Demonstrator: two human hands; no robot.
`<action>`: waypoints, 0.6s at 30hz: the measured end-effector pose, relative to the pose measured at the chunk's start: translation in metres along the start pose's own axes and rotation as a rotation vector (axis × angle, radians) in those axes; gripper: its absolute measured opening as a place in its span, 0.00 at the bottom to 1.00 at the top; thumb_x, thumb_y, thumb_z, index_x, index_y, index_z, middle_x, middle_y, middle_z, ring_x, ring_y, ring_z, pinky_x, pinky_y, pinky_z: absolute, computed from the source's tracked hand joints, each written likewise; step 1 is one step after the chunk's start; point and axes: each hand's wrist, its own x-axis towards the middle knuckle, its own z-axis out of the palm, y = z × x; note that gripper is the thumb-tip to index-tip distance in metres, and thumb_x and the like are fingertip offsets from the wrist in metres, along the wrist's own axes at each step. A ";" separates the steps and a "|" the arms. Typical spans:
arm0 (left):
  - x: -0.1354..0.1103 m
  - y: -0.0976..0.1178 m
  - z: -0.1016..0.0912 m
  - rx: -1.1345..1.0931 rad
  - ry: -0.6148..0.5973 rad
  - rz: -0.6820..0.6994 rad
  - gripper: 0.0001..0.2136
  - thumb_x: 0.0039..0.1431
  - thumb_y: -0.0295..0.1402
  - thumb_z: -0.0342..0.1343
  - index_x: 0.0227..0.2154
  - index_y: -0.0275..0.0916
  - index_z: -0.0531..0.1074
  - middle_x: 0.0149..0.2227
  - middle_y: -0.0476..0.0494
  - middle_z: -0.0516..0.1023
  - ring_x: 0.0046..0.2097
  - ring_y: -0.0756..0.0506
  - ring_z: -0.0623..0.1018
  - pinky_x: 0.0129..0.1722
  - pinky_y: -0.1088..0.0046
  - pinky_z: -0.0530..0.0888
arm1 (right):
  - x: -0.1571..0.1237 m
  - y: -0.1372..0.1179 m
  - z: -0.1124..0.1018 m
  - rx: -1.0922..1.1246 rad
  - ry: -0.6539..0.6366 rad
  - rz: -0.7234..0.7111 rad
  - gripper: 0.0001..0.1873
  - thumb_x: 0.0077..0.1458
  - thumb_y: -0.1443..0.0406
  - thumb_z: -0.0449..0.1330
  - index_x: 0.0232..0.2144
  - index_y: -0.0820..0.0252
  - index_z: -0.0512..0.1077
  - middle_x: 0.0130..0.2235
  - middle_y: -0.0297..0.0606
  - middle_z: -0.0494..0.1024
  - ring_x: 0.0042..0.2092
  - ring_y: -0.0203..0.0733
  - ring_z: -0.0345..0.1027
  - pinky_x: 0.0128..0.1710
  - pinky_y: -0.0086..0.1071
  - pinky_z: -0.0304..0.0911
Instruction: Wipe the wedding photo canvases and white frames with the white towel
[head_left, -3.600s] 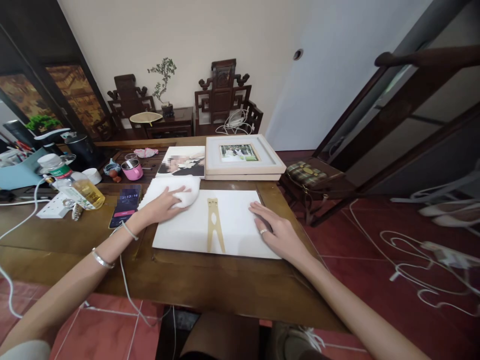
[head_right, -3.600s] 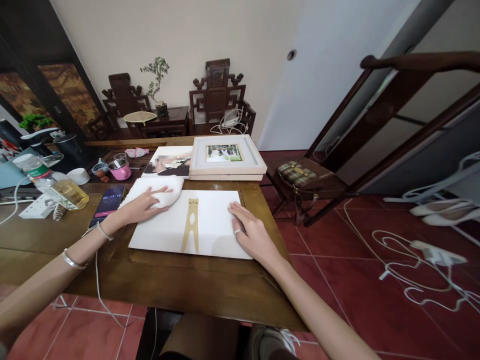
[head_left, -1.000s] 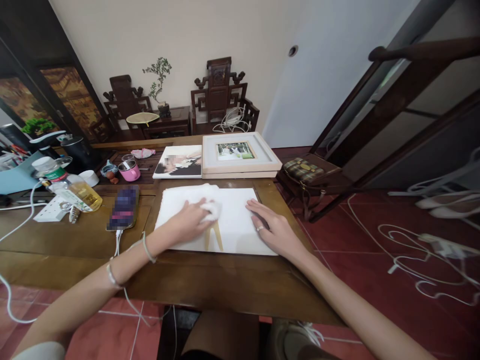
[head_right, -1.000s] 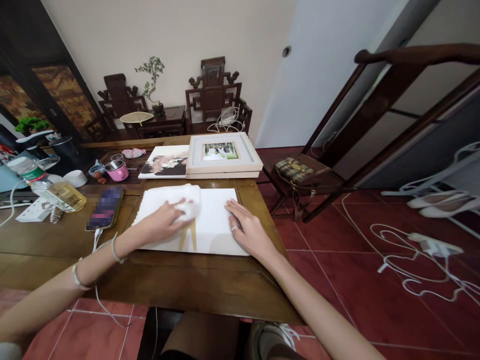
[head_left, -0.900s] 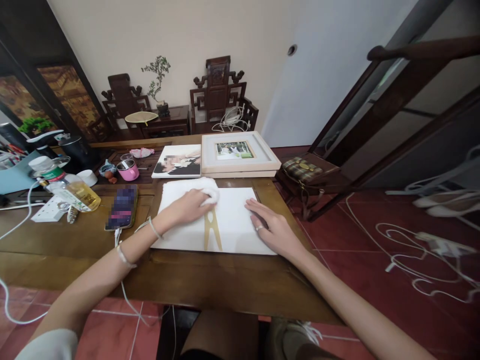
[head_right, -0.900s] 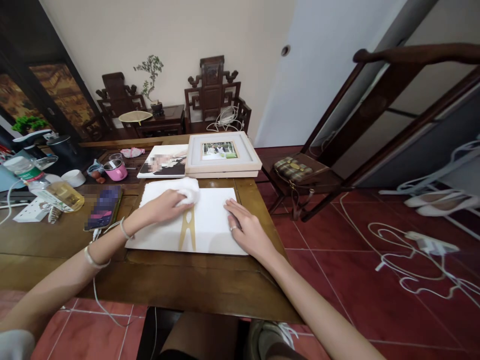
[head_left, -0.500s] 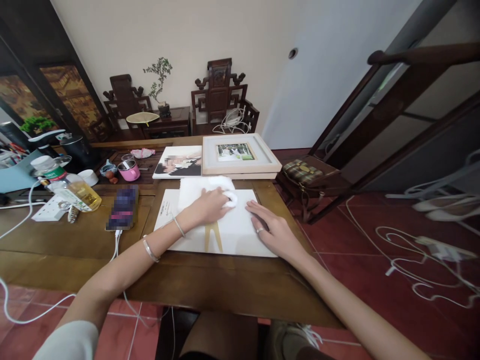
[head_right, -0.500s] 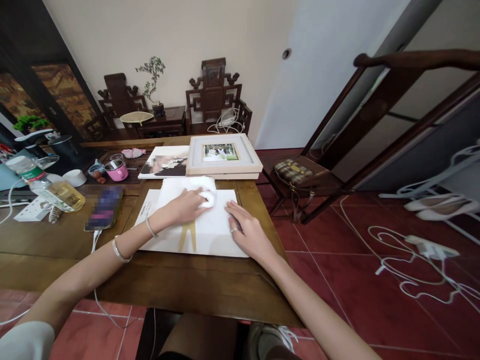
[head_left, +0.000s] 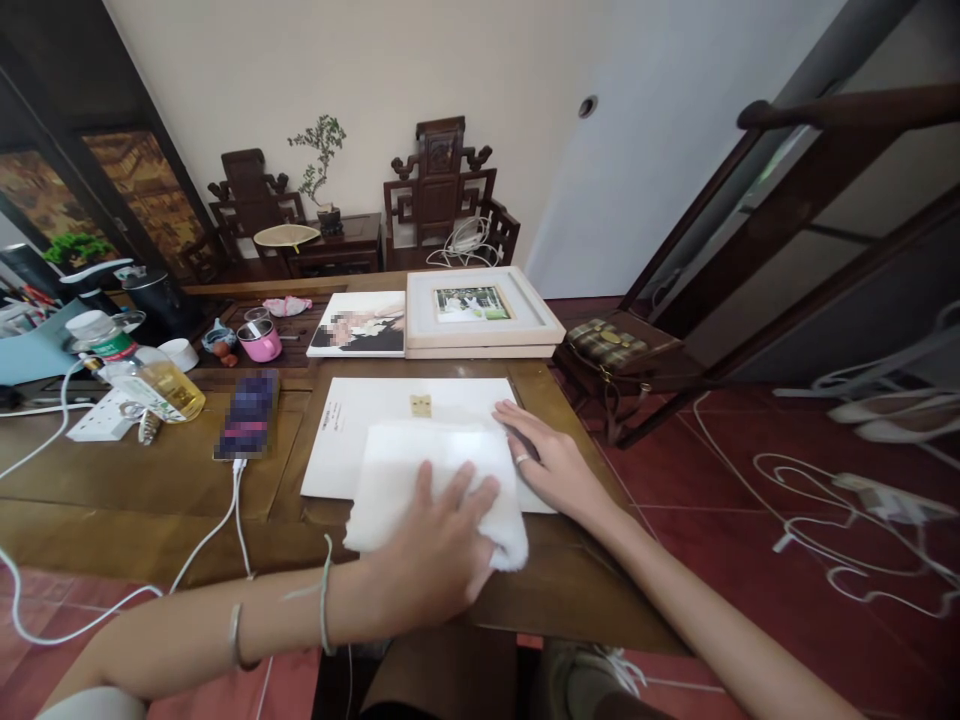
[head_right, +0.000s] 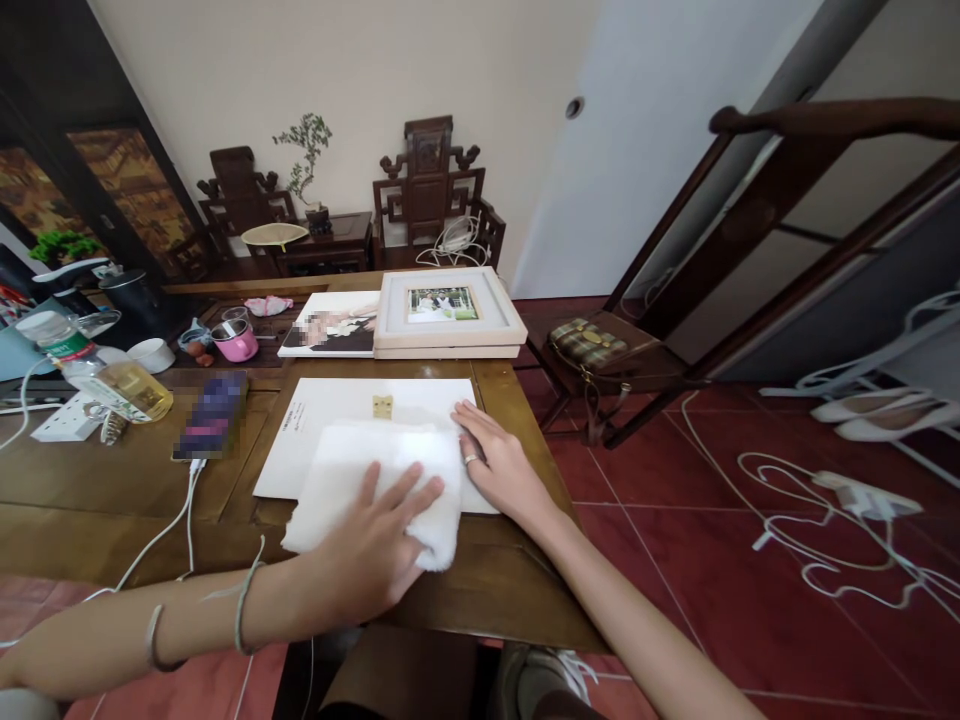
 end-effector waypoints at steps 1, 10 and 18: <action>0.003 -0.004 -0.001 0.007 -0.018 -0.007 0.10 0.62 0.33 0.52 0.37 0.38 0.78 0.64 0.34 0.60 0.64 0.28 0.58 0.57 0.35 0.58 | 0.000 0.000 0.000 -0.003 -0.001 0.001 0.21 0.58 0.65 0.49 0.50 0.65 0.73 0.57 0.50 0.72 0.61 0.52 0.62 0.61 0.51 0.58; 0.071 -0.075 -0.004 -0.006 -0.143 -0.242 0.15 0.69 0.35 0.43 0.50 0.37 0.72 0.66 0.35 0.56 0.67 0.32 0.52 0.57 0.34 0.58 | 0.000 -0.001 -0.001 -0.011 -0.019 0.002 0.22 0.59 0.64 0.48 0.50 0.67 0.73 0.57 0.53 0.71 0.62 0.51 0.61 0.62 0.50 0.57; 0.041 -0.042 0.003 0.138 -0.044 -0.057 0.13 0.66 0.31 0.46 0.42 0.34 0.77 0.64 0.28 0.57 0.65 0.26 0.56 0.54 0.33 0.60 | 0.000 0.001 0.001 -0.003 -0.007 -0.018 0.22 0.60 0.64 0.48 0.50 0.70 0.73 0.57 0.55 0.71 0.61 0.52 0.62 0.61 0.52 0.57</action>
